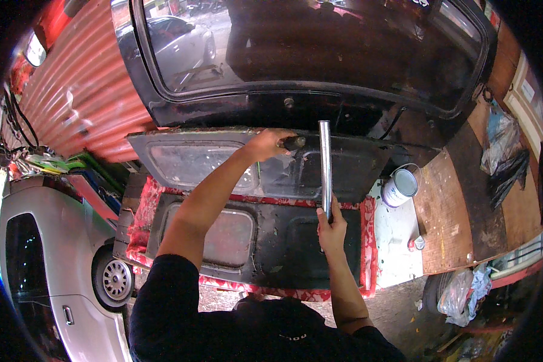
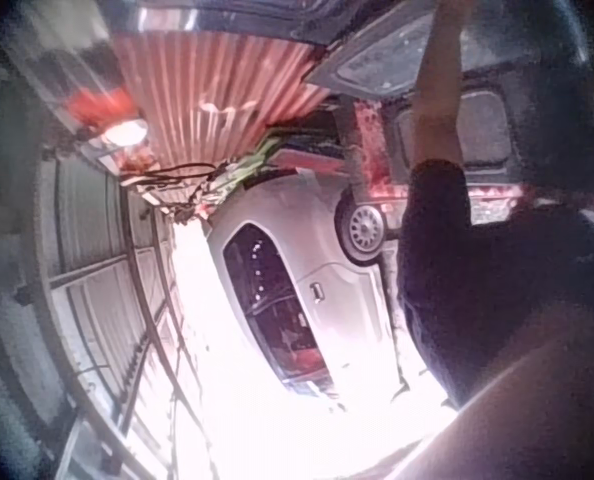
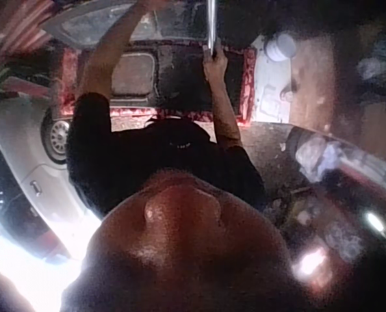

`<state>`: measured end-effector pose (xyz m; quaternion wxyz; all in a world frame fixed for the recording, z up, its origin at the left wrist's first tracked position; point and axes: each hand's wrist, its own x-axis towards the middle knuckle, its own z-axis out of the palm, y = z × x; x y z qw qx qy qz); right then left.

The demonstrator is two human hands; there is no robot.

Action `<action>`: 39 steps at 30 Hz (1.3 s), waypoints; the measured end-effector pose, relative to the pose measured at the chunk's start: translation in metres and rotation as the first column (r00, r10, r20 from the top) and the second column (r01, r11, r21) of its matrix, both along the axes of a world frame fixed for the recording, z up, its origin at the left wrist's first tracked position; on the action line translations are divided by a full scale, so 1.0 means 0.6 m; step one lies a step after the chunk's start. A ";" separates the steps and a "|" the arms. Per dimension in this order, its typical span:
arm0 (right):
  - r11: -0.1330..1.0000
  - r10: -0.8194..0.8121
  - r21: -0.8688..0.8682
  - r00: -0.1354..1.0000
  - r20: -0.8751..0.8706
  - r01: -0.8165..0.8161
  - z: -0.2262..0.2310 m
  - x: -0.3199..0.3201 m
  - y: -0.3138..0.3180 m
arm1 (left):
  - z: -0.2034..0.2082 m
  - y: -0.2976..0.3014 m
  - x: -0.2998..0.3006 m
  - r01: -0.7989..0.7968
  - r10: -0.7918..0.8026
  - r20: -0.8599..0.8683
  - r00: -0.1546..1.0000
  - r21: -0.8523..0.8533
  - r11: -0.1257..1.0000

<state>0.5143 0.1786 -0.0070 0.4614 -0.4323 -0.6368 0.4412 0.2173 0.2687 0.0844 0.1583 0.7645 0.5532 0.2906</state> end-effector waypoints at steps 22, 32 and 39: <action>0.997 -0.059 -0.057 0.993 -0.098 0.054 -0.013 0.012 -0.011 | -0.053 0.003 0.025 0.060 -0.033 -0.128 0.991 0.216 0.974; 0.987 -0.053 -0.156 0.995 -0.085 0.039 -0.036 0.039 -0.005 | -0.052 -0.011 0.038 -0.153 0.142 0.198 0.970 0.045 0.987; 0.975 -0.050 -0.221 0.993 -0.107 0.025 -0.026 0.034 0.002 | -0.054 0.045 -0.013 -0.151 0.115 0.439 0.891 0.048 0.987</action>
